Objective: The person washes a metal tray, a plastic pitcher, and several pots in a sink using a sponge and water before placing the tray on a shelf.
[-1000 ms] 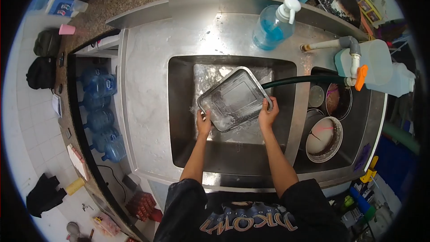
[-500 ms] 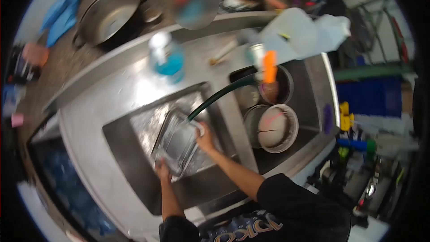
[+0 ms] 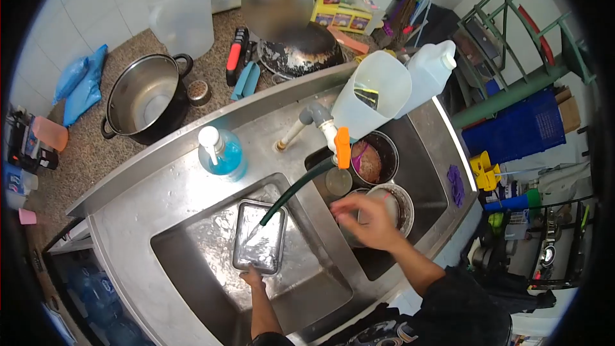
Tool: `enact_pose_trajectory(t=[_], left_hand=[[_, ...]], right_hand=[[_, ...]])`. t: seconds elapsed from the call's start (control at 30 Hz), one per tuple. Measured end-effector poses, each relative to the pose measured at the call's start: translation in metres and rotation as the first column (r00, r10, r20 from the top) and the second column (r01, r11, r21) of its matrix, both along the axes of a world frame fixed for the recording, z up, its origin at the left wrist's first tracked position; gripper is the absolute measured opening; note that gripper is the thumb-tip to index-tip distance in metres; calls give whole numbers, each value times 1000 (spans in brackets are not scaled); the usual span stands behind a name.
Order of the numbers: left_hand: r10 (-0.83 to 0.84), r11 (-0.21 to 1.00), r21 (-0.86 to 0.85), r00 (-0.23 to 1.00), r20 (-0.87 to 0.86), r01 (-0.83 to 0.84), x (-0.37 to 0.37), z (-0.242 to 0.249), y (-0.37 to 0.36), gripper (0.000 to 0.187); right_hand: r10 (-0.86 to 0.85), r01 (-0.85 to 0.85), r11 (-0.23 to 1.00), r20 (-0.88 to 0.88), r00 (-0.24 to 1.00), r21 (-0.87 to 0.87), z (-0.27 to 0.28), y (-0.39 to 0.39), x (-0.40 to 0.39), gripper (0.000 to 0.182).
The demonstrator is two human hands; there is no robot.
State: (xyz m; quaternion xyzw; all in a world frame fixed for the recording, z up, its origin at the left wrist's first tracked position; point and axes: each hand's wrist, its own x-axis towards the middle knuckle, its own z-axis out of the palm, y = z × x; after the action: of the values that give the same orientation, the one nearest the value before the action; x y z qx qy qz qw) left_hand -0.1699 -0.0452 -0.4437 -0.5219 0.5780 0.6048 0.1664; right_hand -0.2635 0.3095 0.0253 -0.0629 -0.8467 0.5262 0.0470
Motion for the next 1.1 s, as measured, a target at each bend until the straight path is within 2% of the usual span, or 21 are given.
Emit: enact_pose_trajectory(t=[0.1, 0.17, 0.27, 0.3, 0.37, 0.47, 0.5, 0.53, 0.6, 0.63, 0.67, 0.7, 0.73, 0.77, 0.8, 0.87, 0.93, 0.97, 1.0, 1.07, 1.1], left_hand=[[-30, 964, -262, 997, 76, 49, -19, -13, 21, 75], [-182, 684, -591, 885, 429, 427, -55, 62, 55, 87], [-213, 758, -494, 878, 428, 425, -57, 43, 43, 108], [-225, 799, -474, 915, 336, 371, -55, 54, 42, 101], [-256, 783, -500, 924, 283, 371, -38, 29, 29, 96], [-333, 773, -456, 894, 300, 441, -32, 60, 30, 79], [-383, 697, -436, 810, 444, 569, -36, 81, 38, 73], [-414, 617, -395, 708, 573, 680, -40, 103, 46, 68], [-417, 533, -470, 702, 577, 703, -47, 120, 53, 58], [-515, 532, -538, 754, 407, 654, -48, 116, 51, 59], [-594, 543, -596, 772, 225, 592, -46, 111, 46, 60], [-694, 559, -660, 719, -41, 502, -35, 64, 34, 56], [-653, 679, -559, 739, -163, 477, -48, 83, 39, 47], [-700, 596, -662, 698, -151, 455, -50, 75, 40, 30], [-664, 632, -570, 746, -49, 525, -52, 71, 40, 27], [-722, 541, -623, 692, 1, 565, -35, 49, 40, 27], [-665, 621, -526, 745, 38, 581, -24, 60, 48, 25], [-618, 661, -463, 778, 112, 591, -14, 50, 54, 25], [-591, 690, -509, 806, 14, 515, 5, 34, 60, 26], [-565, 704, -439, 815, 129, 558, 11, 51, 68, 32], [-411, 898, -132, 907, 92, 420, 24, 57, 70, 36]], right_hand=[[-123, 157, 976, -211, 970, 152, 23, 37, -6, 15], [-149, 309, 906, -466, 872, 289, 41, 56, -22, 7], [-253, 417, 882, -528, 811, 218, 67, 90, -52, 1], [-242, 366, 923, -555, 796, 123, 81, 91, -67, 3], [-13, 173, 963, -600, 800, 209, 111, 80, -100, 8], [414, -184, 791, -289, 863, 583, 130, 42, -188, 16], [510, -271, 690, -185, 840, 671, 113, 34, -224, 19], [556, -352, 577, -38, 831, 737, 90, 31, -259, 24], [533, -410, 269, 220, 817, 871, 40, 22, -318, 35], [460, -390, 71, 316, 830, 918, 19, 18, -341, 42], [474, -387, 59, 315, 822, 920, 7, 15, -355, 42], [481, -380, -74, 367, 796, 922, -4, 12, -366, 46], [486, -370, -203, 421, 766, 907, -11, 5, -375, 50], [478, -414, -267, 493, 727, 870, -17, 0, -386, 50], [469, -466, -328, 570, 675, 822, -26, -3, -391, 51], [592, -413, -319, 520, 616, 853, -45, 6, -396, 53], [698, -353, -266, 431, 571, 897, -54, 11, -398, 50], [717, -385, -186, 393, 575, 904, -47, 7, -397, 47], [728, -420, -102, 356, 586, 902, -36, 3, -394, 44], [760, -258, 34, 143, 634, 966, -21, 4, -392, 45], [722, -264, 94, 117, 682, 960, -9, 5, -388, 41]])
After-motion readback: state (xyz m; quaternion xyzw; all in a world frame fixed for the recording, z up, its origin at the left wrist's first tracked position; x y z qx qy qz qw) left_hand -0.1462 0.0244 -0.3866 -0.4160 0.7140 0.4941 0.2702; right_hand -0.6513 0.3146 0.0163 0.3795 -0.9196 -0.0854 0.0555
